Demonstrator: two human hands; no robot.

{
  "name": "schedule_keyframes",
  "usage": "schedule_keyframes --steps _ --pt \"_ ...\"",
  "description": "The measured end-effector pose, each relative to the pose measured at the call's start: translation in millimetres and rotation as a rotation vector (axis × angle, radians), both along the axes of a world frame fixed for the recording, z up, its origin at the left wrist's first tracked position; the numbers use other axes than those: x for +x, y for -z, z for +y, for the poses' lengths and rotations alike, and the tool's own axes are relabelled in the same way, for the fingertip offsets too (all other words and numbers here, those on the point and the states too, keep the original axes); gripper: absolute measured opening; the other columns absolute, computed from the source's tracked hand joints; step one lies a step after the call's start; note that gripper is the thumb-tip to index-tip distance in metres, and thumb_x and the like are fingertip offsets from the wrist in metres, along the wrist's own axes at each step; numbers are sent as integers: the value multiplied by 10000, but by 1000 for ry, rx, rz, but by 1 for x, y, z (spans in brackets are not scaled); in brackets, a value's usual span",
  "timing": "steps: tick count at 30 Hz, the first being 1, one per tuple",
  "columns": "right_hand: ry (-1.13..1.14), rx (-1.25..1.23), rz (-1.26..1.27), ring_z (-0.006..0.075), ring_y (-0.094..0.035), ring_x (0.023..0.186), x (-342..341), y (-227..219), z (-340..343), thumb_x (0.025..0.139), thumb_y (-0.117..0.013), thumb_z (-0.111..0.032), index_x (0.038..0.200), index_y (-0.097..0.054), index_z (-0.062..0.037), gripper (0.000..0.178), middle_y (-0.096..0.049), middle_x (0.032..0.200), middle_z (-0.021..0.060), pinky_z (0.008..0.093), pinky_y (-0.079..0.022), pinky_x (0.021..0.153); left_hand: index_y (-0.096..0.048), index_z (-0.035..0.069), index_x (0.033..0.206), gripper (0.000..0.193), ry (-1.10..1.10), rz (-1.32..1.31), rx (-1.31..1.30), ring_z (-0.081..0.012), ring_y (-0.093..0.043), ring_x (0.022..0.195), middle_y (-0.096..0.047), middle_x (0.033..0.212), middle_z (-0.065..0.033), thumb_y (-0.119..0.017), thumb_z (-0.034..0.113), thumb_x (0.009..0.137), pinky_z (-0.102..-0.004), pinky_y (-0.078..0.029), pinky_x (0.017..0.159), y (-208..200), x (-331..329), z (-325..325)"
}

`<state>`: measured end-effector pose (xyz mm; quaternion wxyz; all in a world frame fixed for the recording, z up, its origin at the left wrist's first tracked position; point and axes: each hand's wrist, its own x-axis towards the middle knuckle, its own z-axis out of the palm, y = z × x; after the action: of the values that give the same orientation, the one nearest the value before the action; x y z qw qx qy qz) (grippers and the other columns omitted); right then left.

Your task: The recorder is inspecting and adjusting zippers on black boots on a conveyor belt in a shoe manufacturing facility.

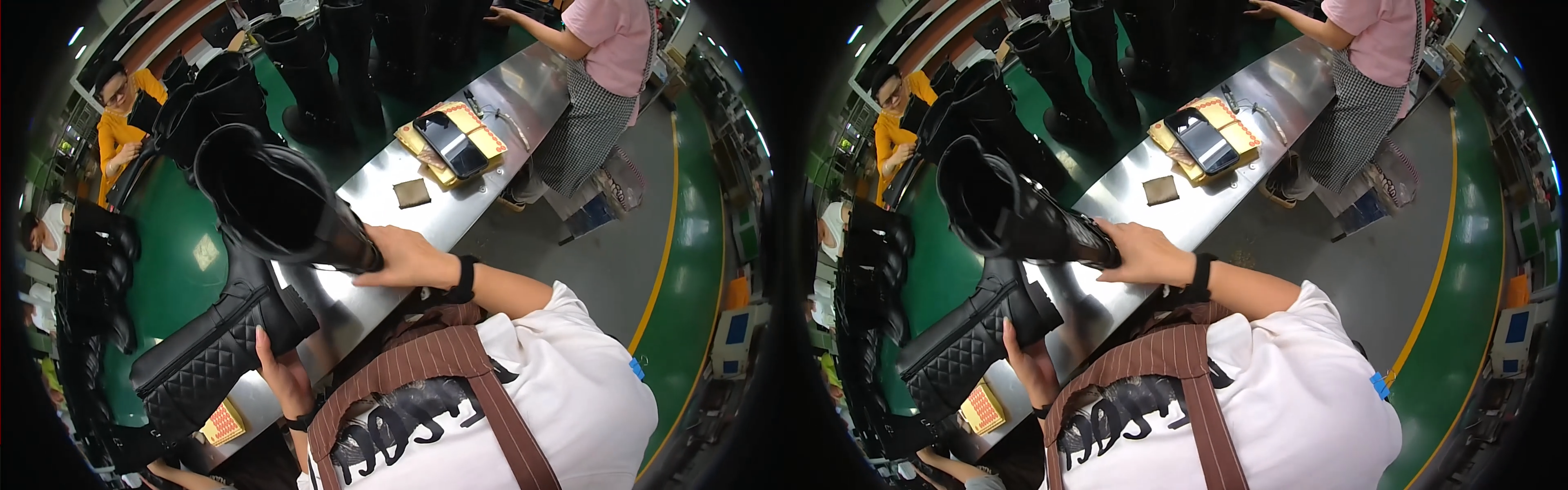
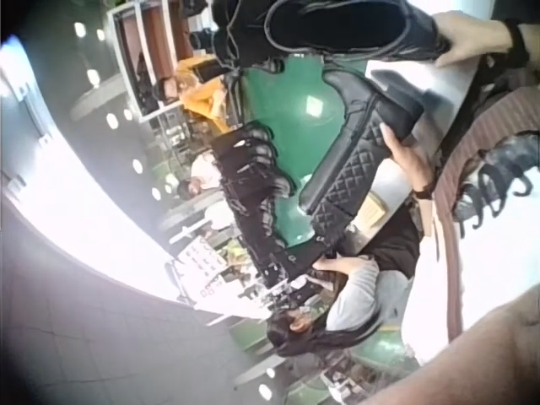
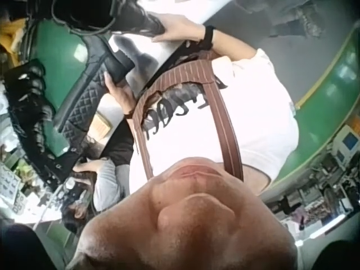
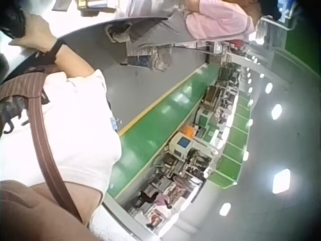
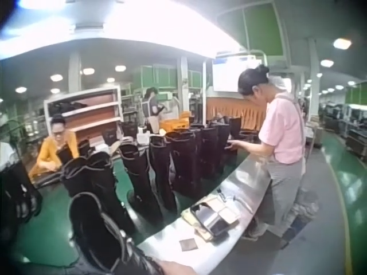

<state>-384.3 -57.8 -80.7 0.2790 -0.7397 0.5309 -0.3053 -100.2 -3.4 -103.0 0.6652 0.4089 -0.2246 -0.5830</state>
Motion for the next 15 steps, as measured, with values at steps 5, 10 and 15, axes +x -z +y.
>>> schedule_keyframes --steps 5,10,15 --pt "360 246 -51 254 -679 787 -127 -9 -50 828 -642 -206 992 -694 -88 208 -705 816 89 345 -519 705 -511 -6 1291 488 -47 -64 60 -237 -558 1165 -574 1280 -122 -585 315 931 -401 -401 1042 -6 -4 1" --pt "940 -86 424 338 -662 917 -272 17 -143 806 -601 -293 929 -723 -159 218 -704 925 137 443 -507 810 -536 -7 1263 464 -56 -60 70 -236 -567 1153 -592 1252 -121 -569 321 936 -404 -406 1031 -14 -7 0" --pt "803 234 541 333 -660 984 -340 74 -180 723 -708 -416 1012 -685 5 512 -677 1016 231 428 -497 839 -602 38 1188 334 -81 56 81 -192 -602 1087 -643 1171 -63 -586 248 929 -372 -438 987 -18 -6 2"
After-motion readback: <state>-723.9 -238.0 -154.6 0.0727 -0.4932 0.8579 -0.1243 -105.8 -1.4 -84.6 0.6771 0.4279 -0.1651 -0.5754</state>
